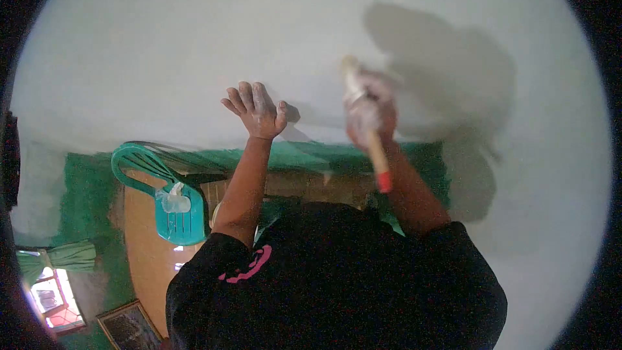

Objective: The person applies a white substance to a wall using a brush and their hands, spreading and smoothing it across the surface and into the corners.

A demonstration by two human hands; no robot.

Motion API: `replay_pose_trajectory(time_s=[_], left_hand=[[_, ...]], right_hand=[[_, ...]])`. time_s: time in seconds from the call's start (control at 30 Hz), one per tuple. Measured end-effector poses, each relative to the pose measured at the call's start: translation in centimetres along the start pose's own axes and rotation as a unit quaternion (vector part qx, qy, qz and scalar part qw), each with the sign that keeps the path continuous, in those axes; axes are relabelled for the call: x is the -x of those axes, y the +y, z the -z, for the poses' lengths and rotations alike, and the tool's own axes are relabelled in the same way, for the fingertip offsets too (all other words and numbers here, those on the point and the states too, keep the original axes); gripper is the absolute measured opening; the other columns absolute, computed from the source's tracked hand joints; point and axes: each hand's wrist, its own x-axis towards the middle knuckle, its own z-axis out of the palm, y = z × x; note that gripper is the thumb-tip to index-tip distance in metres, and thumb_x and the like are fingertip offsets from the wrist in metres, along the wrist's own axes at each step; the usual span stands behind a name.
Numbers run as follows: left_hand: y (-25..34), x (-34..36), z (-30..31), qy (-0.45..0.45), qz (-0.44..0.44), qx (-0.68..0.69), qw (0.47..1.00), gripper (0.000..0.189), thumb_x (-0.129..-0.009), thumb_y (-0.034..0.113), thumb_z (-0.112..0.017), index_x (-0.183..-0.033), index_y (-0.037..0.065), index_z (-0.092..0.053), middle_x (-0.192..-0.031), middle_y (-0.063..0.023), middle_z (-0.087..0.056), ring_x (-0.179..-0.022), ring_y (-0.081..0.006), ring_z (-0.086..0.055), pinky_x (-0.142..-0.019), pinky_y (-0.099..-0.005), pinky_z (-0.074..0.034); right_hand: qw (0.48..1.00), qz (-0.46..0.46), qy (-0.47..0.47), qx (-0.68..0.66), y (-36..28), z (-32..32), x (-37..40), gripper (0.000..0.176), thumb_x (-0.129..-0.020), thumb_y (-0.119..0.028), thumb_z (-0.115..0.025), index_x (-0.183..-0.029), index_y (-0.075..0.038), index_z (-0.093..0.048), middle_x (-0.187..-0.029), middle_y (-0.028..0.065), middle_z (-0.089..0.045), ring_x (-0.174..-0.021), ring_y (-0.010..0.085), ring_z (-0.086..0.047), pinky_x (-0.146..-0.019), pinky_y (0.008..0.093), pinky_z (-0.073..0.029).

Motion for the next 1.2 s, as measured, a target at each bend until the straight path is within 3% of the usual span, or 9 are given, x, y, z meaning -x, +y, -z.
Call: replay_pose_trajectory(time_s=[0.1, 0.2, 0.33, 0.4, 0.57, 0.7, 0.8, 1.03, 1.2], left_hand=[[0.2, -0.1, 0.2, -0.007, 0.003, -0.010, 1.000, 0.072, -0.086, 0.045, -0.049, -0.144, 0.007, -0.029, -0.155, -0.0176, -0.016, -0.144, -0.0432, 0.000, -0.110, -0.0605, 0.009], [0.1, 0.5, 0.1, -0.028, 0.024, -0.021, 0.999, 0.065, -0.080, 0.046, -0.051, -0.130, 0.006, -0.040, -0.146, -0.0181, -0.025, -0.142, -0.0443, -0.002, -0.110, -0.0615, 0.009], [0.1, 1.4, 0.0, -0.065, 0.070, -0.007, 0.995, 0.062, -0.076, 0.049, -0.054, -0.118, 0.004, -0.052, -0.138, -0.0200, -0.033, -0.140, -0.0460, -0.003, -0.108, -0.0638, 0.009], [0.3, 1.4, -0.1, -0.049, 0.047, -0.003, 0.998, 0.068, -0.082, 0.046, -0.050, -0.134, 0.005, -0.035, -0.147, -0.0193, -0.020, -0.142, -0.0443, 0.002, -0.109, -0.0623, 0.010], [0.4, 1.8, -0.4, -0.036, 0.034, 0.004, 0.999, 0.078, -0.089, 0.043, -0.045, -0.150, 0.007, -0.013, -0.157, -0.0188, -0.004, -0.143, -0.0426, 0.008, -0.109, -0.0609, 0.011], [0.4, 2.4, -0.6, -0.058, 0.080, 0.015, 0.995, 0.066, -0.080, 0.047, -0.051, -0.126, 0.000, -0.045, -0.146, -0.0214, -0.024, -0.141, -0.0474, 0.005, -0.107, -0.0646, 0.012], [0.0, 2.9, -1.1, -0.054, 0.075, 0.019, 0.996, 0.065, -0.083, 0.048, -0.049, -0.126, -0.001, -0.045, -0.147, -0.0213, -0.023, -0.141, -0.0466, 0.007, -0.107, -0.0642, 0.013], [0.4, 3.1, -1.1, -0.056, 0.082, 0.014, 0.995, 0.062, -0.087, 0.050, -0.045, -0.121, -0.001, -0.047, -0.146, -0.0221, -0.023, -0.142, -0.0464, 0.008, -0.106, -0.0645, 0.013], [0.5, 3.3, -1.1, -0.062, 0.086, 0.002, 0.994, 0.060, -0.083, 0.049, -0.046, -0.116, -0.001, -0.050, -0.139, -0.0223, -0.030, -0.141, -0.0480, 0.005, -0.107, -0.0651, 0.011]], right_hand=[[0.817, 0.195, -0.177, 0.513, 2.7, -0.3, 1.7, 0.027, -0.087, -0.004, -0.060, -0.114, -0.001, -0.055, -0.109, 0.0083, -0.060, -0.088, 0.0184, -0.061, -0.079, 0.0290, -0.052], [0.882, -0.140, -0.116, 0.435, 2.6, 0.3, 3.1, 0.016, -0.085, 0.001, -0.060, -0.100, -0.003, -0.058, -0.112, 0.0150, -0.057, -0.097, 0.0224, -0.060, -0.085, 0.0334, -0.050], [0.973, -0.035, -0.041, 0.226, 0.4, -1.1, 0.7, 0.018, -0.086, 0.002, -0.058, -0.103, -0.003, -0.057, -0.109, 0.0139, -0.058, -0.097, 0.0217, -0.062, -0.083, 0.0312, -0.052], [0.849, 0.267, -0.064, 0.452, -1.3, -3.4, -1.8, 0.017, -0.083, 0.008, -0.059, -0.094, -0.004, -0.053, -0.114, 0.0158, -0.054, -0.109, 0.0303, -0.060, -0.092, 0.0372, -0.050], [0.852, 0.339, -0.075, 0.391, 0.1, -3.3, -2.3, 0.019, -0.082, 0.007, -0.062, -0.090, -0.006, -0.050, -0.118, 0.0180, -0.050, -0.117, 0.0349, -0.054, -0.095, 0.0418, -0.050], [0.849, 0.228, -0.143, 0.455, 2.7, -0.8, 2.0, 0.016, -0.084, 0.006, -0.059, -0.094, -0.006, -0.053, -0.111, 0.0174, -0.054, -0.107, 0.0261, -0.058, -0.085, 0.0329, -0.053], [0.899, -0.170, -0.045, 0.400, 3.4, 0.2, 3.6, 0.013, -0.082, 0.004, -0.063, -0.090, -0.001, -0.054, -0.115, 0.0164, -0.053, -0.108, 0.0282, -0.058, -0.088, 0.0357, -0.049], [0.926, 0.205, -0.044, 0.313, 0.2, -3.9, -1.1, 0.027, -0.083, 0.006, -0.061, -0.107, -0.001, -0.052, -0.114, 0.0172, -0.055, -0.103, 0.0221, -0.060, -0.087, 0.0322, -0.051], [0.810, 0.361, -0.072, 0.456, 0.7, -2.2, -2.1, 0.019, -0.082, 0.005, -0.061, -0.094, -0.007, -0.051, -0.117, 0.0168, -0.051, -0.104, 0.0266, -0.055, -0.087, 0.0391, -0.050]])
